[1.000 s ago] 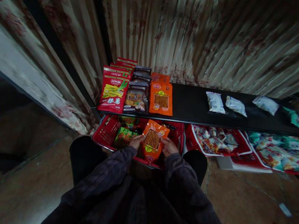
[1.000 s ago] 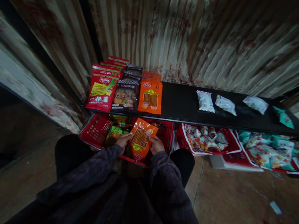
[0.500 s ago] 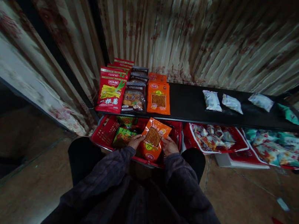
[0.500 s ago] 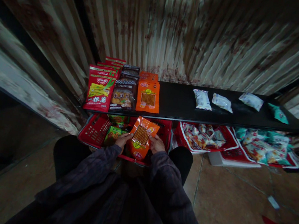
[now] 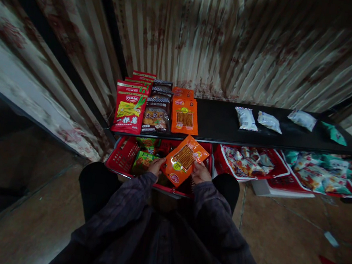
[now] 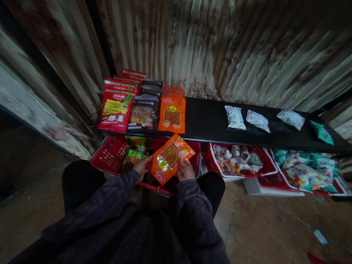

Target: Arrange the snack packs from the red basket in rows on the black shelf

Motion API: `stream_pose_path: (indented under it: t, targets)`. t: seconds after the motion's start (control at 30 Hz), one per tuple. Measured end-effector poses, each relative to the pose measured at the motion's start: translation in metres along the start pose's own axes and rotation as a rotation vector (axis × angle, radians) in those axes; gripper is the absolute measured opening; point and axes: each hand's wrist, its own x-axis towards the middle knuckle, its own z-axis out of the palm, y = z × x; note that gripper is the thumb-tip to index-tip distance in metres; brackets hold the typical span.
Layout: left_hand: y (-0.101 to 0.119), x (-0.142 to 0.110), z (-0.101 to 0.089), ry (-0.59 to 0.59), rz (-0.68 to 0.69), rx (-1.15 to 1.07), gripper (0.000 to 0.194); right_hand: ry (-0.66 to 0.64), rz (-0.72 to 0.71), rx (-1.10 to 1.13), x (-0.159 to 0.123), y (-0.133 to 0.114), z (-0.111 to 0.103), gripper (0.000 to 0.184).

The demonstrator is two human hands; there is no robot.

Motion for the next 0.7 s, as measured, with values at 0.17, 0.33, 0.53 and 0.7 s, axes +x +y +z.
stream_pose_path:
  t: [0.17,0.33,0.53,0.7]
  targets:
    - [0.005,-0.007,0.006,0.013,-0.041,-0.176,0.030,-0.017,-0.019,0.015,0.003,0.012,-0.004,0.023]
    - [0.009,-0.017,0.011,-0.034,-0.047,-0.315,0.027,0.019,0.003,0.017,0.004,0.031,-0.004,0.022]
    - [0.016,-0.027,0.008,-0.189,-0.159,-0.369,0.030,0.018,-0.027,-0.005,0.004,0.048,-0.002,0.025]
    - [0.014,-0.032,0.008,-0.224,-0.158,-0.316,0.044,-0.070,-0.070,-0.097,0.004,0.053,-0.006,0.022]
